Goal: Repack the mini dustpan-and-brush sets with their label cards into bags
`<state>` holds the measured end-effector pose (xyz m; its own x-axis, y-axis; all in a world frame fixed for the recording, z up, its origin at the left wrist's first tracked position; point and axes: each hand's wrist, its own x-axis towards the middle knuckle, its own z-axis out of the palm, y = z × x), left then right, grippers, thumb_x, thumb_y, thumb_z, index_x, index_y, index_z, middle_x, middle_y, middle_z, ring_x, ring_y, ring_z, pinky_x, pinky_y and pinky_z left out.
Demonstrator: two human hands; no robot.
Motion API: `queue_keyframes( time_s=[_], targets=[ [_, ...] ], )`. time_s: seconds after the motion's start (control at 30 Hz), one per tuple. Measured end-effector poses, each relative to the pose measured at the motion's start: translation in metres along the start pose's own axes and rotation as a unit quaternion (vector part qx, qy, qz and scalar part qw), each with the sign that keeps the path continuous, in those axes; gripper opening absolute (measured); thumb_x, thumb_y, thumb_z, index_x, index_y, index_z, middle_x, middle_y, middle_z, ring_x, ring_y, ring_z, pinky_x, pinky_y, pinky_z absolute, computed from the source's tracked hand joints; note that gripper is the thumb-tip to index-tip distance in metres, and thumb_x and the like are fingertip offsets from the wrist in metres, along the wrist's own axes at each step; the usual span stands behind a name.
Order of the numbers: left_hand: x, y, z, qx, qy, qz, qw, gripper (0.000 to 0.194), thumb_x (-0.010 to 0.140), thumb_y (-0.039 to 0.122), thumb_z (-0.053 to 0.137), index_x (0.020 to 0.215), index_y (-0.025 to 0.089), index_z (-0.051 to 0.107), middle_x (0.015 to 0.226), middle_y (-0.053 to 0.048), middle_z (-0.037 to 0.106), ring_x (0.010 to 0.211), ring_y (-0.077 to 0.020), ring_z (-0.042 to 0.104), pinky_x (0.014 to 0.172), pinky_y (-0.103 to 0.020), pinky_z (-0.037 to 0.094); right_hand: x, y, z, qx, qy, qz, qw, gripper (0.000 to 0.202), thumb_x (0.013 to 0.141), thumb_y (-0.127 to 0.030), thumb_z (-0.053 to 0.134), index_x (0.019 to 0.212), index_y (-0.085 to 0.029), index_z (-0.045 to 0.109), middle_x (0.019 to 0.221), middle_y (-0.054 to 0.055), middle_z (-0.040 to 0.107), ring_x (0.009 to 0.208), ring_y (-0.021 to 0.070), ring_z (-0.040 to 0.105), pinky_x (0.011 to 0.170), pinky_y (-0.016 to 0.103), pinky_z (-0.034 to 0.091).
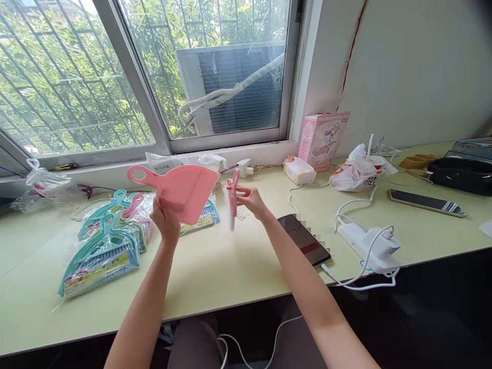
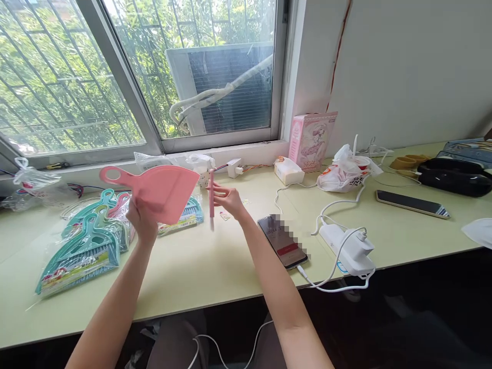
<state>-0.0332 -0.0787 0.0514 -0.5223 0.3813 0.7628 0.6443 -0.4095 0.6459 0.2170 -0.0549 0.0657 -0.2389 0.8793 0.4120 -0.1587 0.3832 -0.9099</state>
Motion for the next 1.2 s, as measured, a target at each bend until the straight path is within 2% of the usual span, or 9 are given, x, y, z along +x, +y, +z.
queue_keyframes(
  time_s=[0.07,0.17,0.3,0.43,0.53,0.7,0.83,0.97,1.2],
  targets=[
    [0.013,-0.005,-0.003,-0.057,0.026,-0.038,0.997,0.042,0.096,0.051,0.042,0.091,0.015,0.064,0.068,0.0,0.049,0.064,-0.0148,0.041,0.063,-0.03,0.038,0.003,-0.002,-0.011,0.01,0.032,-0.008,0.999,0.041,0.074,-0.045,0.075,0.109,-0.024,0.077,0.126,0.007,0.069,0.099,0.0238,0.072,0.077,0.037,0.063],
    [0.017,-0.011,-0.001,-0.127,-0.028,-0.106,0.986,0.038,0.089,0.053,0.05,0.081,0.017,0.058,0.068,0.002,0.045,0.065,-0.0135,0.04,0.062,-0.028,0.036,0.005,-0.002,-0.018,-0.104,0.129,-0.083,0.983,0.033,0.08,-0.044,0.071,0.104,-0.024,0.078,0.129,0.009,0.065,0.105,0.0238,0.067,0.081,0.037,0.061],
    [0.013,-0.022,0.005,-0.193,-0.111,-0.202,0.954,0.04,0.08,0.056,0.06,0.071,0.018,0.051,0.067,0.002,0.046,0.063,-0.0122,0.042,0.061,-0.027,0.037,0.001,0.0,-0.018,-0.332,0.268,-0.133,0.895,0.02,0.083,-0.035,0.067,0.095,-0.022,0.077,0.118,0.012,0.064,0.107,0.028,0.06,0.088,0.045,0.055],
    [0.014,-0.027,0.006,-0.268,-0.113,-0.292,0.911,0.034,0.077,0.049,0.065,0.076,0.017,0.056,0.07,0.0,0.055,0.064,-0.0132,0.05,0.063,-0.026,0.042,-0.003,-0.002,-0.014,-0.437,0.305,-0.159,0.831,0.015,0.081,-0.035,0.07,0.076,-0.022,0.071,0.131,0.012,0.06,0.125,0.0326,0.051,0.107,0.055,0.039],
    [0.017,-0.026,0.007,-0.319,-0.092,-0.336,0.881,0.027,0.08,0.043,0.062,0.086,0.016,0.063,0.079,-0.003,0.064,0.073,-0.0165,0.059,0.072,-0.028,0.049,-0.002,0.002,-0.01,-0.439,0.265,-0.144,0.846,0.021,0.084,-0.037,0.065,0.07,-0.021,0.063,0.119,0.009,0.067,0.112,0.0274,0.061,0.114,0.056,0.027],
    [0.02,-0.029,0.01,-0.354,-0.067,-0.383,0.851,0.025,0.087,0.034,0.053,0.098,0.016,0.067,0.087,-0.005,0.07,0.086,-0.0184,0.065,0.081,-0.028,0.052,0.004,0.018,-0.012,-0.367,0.237,-0.071,0.897,0.029,0.085,-0.044,0.06,0.067,-0.022,0.057,0.094,0.006,0.072,0.088,0.0222,0.066,0.091,0.04,0.044],
    [0.018,-0.032,0.01,-0.337,-0.085,-0.37,0.862,0.028,0.085,0.038,0.057,0.099,0.016,0.067,0.09,-0.006,0.07,0.088,-0.0187,0.065,0.081,-0.028,0.052,0.007,0.026,-0.017,-0.291,0.245,-0.044,0.924,0.033,0.082,-0.05,0.061,0.065,-0.022,0.055,0.085,0.003,0.07,0.073,0.0179,0.06,0.075,0.031,0.043],
    [0.006,-0.024,0.012,-0.298,-0.164,-0.315,0.886,0.04,0.08,0.05,0.064,0.102,0.017,0.067,0.091,-0.005,0.069,0.085,-0.0191,0.065,0.076,-0.028,0.052,0.005,0.024,-0.009,-0.249,0.196,-0.079,0.945,0.034,0.082,-0.048,0.062,0.064,-0.021,0.054,0.088,0.002,0.07,0.065,0.0141,0.055,0.069,0.028,0.041],
    [-0.039,0.015,0.026,-0.205,-0.351,-0.132,0.904,0.05,0.09,0.058,0.051,0.116,0.018,0.067,0.118,-0.01,0.07,0.112,-0.0268,0.063,0.098,-0.038,0.046,-0.01,0.021,0.032,-0.4,0.133,-0.12,0.899,0.024,0.085,-0.036,0.066,0.068,-0.02,0.059,0.103,0.006,0.074,0.096,0.0208,0.067,0.088,0.035,0.037]
  ],
)
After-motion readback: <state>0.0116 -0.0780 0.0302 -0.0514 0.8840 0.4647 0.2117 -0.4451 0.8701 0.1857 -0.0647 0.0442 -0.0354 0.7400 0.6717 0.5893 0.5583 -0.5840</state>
